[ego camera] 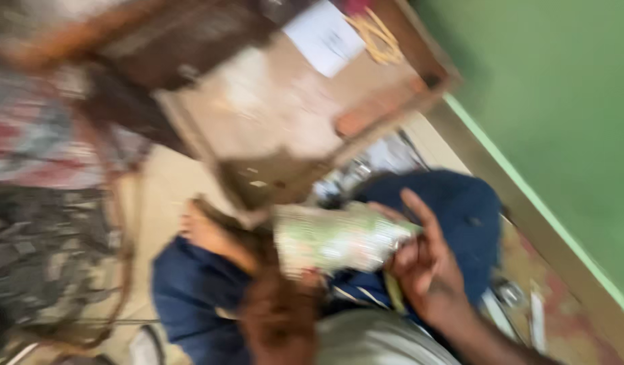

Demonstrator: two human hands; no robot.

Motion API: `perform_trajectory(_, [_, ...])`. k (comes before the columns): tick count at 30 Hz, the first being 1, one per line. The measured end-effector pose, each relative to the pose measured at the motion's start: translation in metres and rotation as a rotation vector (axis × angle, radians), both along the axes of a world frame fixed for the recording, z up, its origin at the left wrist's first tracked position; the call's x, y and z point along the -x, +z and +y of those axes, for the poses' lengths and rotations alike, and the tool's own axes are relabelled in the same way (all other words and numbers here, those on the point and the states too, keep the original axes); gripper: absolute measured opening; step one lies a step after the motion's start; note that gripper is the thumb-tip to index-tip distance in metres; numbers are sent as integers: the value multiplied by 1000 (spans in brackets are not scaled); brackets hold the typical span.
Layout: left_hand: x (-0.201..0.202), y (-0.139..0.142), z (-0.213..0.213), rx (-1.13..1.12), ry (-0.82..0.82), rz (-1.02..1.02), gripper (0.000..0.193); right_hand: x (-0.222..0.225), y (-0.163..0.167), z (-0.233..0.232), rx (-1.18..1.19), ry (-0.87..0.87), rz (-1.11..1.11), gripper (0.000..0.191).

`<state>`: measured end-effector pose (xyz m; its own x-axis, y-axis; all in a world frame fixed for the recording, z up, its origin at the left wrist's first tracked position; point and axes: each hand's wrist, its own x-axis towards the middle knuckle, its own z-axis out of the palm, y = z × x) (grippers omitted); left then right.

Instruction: The person sits on the floor and uses a small chisel and a wooden mallet to tap decorative details onto a silver-colored metal object. They repeatedly reposition the object and tap specific areas to refine the surface pattern.

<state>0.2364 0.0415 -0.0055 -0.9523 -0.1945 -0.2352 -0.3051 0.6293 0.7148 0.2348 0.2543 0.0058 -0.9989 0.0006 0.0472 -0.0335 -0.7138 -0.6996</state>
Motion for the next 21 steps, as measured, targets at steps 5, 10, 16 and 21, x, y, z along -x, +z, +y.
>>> perform_trajectory(5, [24, -12, -40, 177, -39, 265, 35, -15, 15, 129, -523, -492, -244, 59])
perform_trajectory(10, [100, -22, -40, 121, -69, 663, 30, -76, 17, 218, -1069, -674, -490, 29])
perform_trajectory(16, [30, -88, -13, -194, -143, 406, 24, -95, -44, 229, -1638, -318, -823, 24])
perform_trajectory(21, [2, -111, -2, -386, -173, 251, 19, -53, -98, 205, -2060, -144, -788, 20])
